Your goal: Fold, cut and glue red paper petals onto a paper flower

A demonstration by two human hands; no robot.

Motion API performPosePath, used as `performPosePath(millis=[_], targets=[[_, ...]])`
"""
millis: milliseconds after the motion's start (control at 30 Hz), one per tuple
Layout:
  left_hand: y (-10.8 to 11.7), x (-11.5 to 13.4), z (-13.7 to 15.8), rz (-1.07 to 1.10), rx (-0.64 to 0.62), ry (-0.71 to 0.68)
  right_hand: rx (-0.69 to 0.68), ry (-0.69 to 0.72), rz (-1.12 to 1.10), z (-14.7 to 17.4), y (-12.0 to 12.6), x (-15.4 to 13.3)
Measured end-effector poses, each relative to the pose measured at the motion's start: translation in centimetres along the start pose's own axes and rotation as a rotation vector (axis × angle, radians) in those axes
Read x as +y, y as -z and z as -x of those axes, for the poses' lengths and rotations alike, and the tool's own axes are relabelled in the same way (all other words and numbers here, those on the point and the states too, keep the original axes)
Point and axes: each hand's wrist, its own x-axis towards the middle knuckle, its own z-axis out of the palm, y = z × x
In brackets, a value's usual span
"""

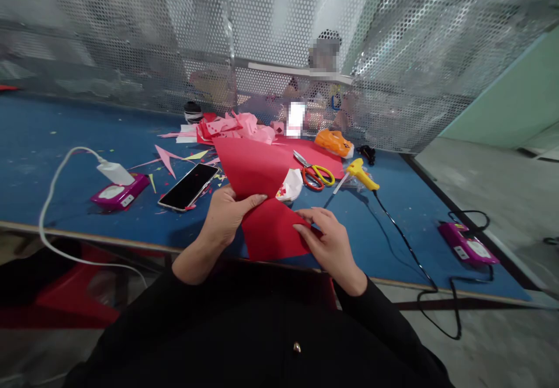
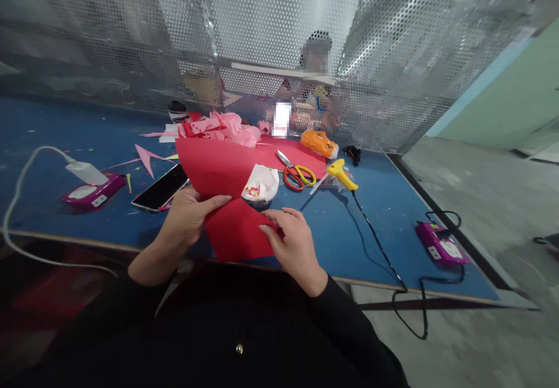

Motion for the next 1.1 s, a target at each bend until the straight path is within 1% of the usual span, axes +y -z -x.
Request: performPosePath(millis=[67,133,200,233,300,367,400,467,533,600,800,933,1100], targets=[[-0.1,-0.3,0.3,0.028,0.034,0.006,0.01,-0.034,0.021,-0.2,0.4,0.1],[-0.3,-0.5,0.7,0.063,0.091,0.016,0.036,-0.034,0.057,-0.4,0.9,0.1],[-0.6,-0.9,1.0,0.097,0.158,0.018,0.062,0.024,0.122,-0.5,1.2,-0.1],[-0.8,-1.1,1.2,0.115,0.191,0.015,0.06,0.077,0.166,-0.4,1.2,-0.2],[-1.0,-1.5,1.5,0.155,0.251,0.009,0.001,0.212,0.265,-0.1,0.9,-0.8],[-1.1,-1.8,1.7,0.192,0.292,0.017,-0.117,0.34,0.352,0.4,0.3,-1.4],[-1.2,-1.9,1.8,0.206,0.3,0.025,-0.178,0.384,0.384,0.7,-0.1,-1.6],[-1.2,-2.1,1.9,0.234,0.312,0.04,-0.264,0.428,0.423,1.2,-0.7,-1.8],[-1.1,-2.1,2.0,0.252,0.329,0.054,-0.292,0.433,0.446,1.6,-1.1,-1.6],[-1.0,-2.1,2.0,0.249,0.347,0.074,-0.291,0.429,0.461,1.8,-1.2,-1.1],[-1.2,-2.0,2.1,0.298,0.383,0.185,-0.313,0.467,0.457,2.1,-1.7,-0.7],[-1.4,-2.0,2.0,0.335,0.38,0.227,-0.255,0.457,0.485,2.4,-2.6,-0.8],[-1.5,-1.8,1.9,0.378,0.365,0.227,-0.122,0.446,0.511,2.2,-2.8,-0.7]])
